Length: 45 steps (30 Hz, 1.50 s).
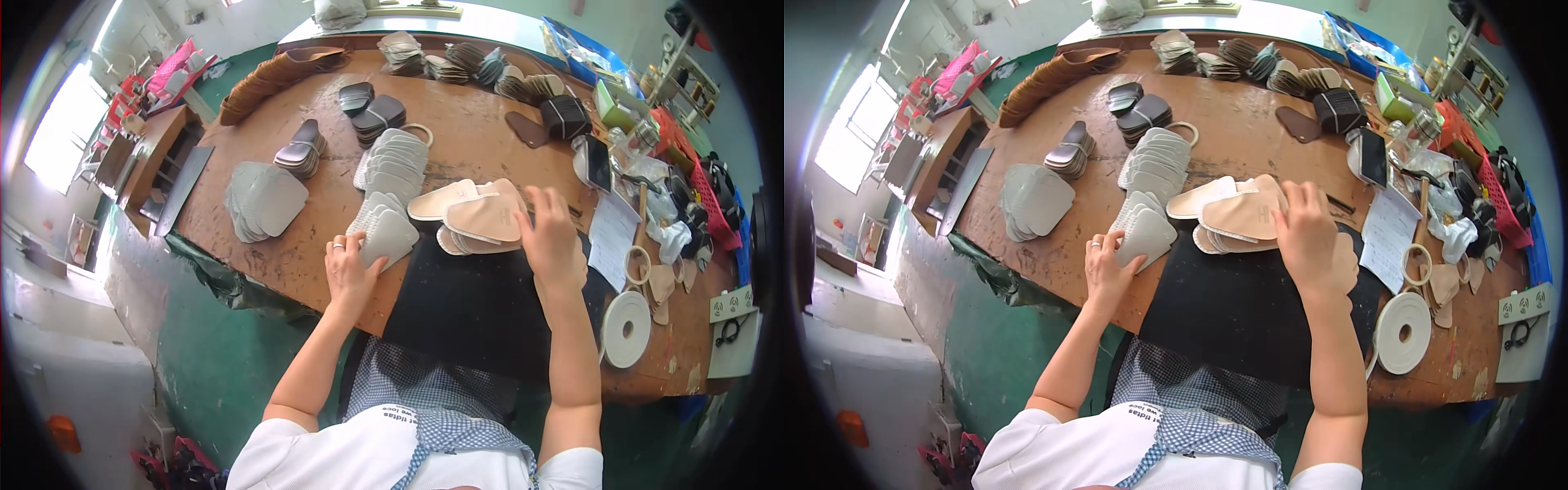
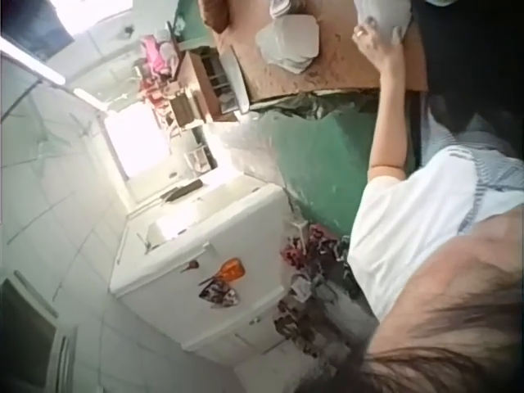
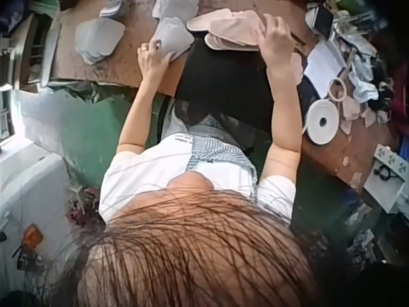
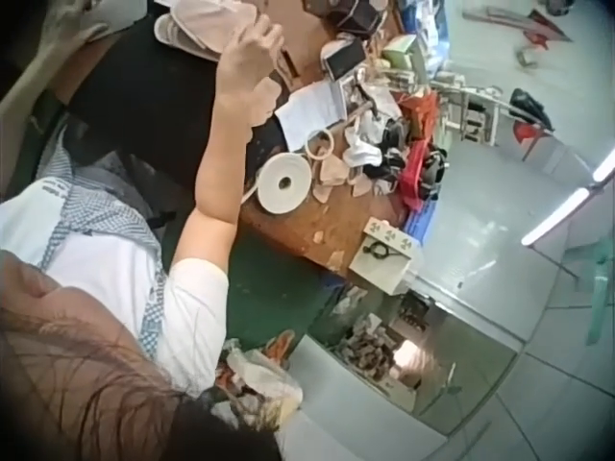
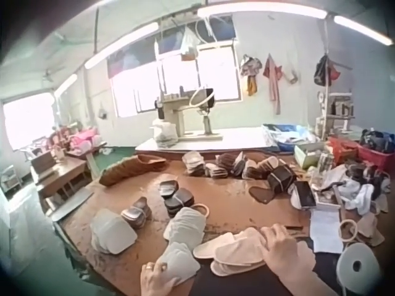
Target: Applying adhesive to shoe upper components and stacking them on a workbench.
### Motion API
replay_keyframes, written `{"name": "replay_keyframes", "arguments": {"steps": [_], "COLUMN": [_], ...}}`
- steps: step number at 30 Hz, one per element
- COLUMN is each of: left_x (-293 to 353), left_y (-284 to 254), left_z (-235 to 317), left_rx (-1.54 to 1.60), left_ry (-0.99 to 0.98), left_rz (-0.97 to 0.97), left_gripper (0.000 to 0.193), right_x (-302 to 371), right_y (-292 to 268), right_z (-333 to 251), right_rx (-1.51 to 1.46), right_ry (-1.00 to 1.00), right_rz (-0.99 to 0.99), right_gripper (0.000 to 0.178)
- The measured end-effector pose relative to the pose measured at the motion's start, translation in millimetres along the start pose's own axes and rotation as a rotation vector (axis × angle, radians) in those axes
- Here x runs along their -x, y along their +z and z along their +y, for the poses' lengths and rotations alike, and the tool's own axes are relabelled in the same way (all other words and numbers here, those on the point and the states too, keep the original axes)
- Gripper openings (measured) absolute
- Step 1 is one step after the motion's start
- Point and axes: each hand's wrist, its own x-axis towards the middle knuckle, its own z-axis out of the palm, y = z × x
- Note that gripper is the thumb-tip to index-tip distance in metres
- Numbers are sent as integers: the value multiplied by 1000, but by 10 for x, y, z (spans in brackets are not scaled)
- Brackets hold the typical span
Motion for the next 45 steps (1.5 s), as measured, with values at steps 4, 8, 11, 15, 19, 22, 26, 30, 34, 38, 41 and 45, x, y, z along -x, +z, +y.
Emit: {"name": "replay_keyframes", "arguments": {"steps": [4, 8, 11, 15, 19, 22, 26, 30, 34, 38, 41, 45], "left_x": [113, 336, 369, 16, -217, -176, -112, 12, -36, -207, -169, -69], "left_y": [-131, -420, -578, -309, -190, -157, -162, -286, -481, -296, -226, -205], "left_z": [123, 444, 539, 82, -163, -162, -85, -97, -155, -313, -367, -269], "left_rx": [281, 753, 940, 566, 224, 169, 35, 650, 895, 441, 252, 147], "left_ry": [28, 105, 180, 105, -10, -1, 238, 306, 152, 72, 39, 170], "left_rz": [106, -229, -572, -152, -78, -77, 152, -42, -405, -66, -184, 37], "left_gripper": [35, 27, 24, 35, 45, 44, 38, 30, 34, 43, 47, 39], "right_x": [352, 585, 682, 656, 590, 435, 189, -67, -18, 87, 154, 140], "right_y": [-259, -261, -215, -219, -88, -11, 155, 258, 259, 234, 238, 275], "right_z": [-385, -735, -742, -861, -962, -1018, -1119, -1238, -1198, -1239, -1242, -1209], "right_rx": [-517, -696, -1132, -1064, -998, -925, -734, -561, -616, -812, -816, -654], "right_ry": [398, 196, 401, 490, 440, 321, 51, -254, -272, -76, 69, -120], "right_rz": [-349, -424, -690, -842, -779, -789, -680, -552, -651, -710, -755, -739], "right_gripper": [30, 87, 56, 22, 21, 15, 13, 16, 16, 17, 18, 16]}}
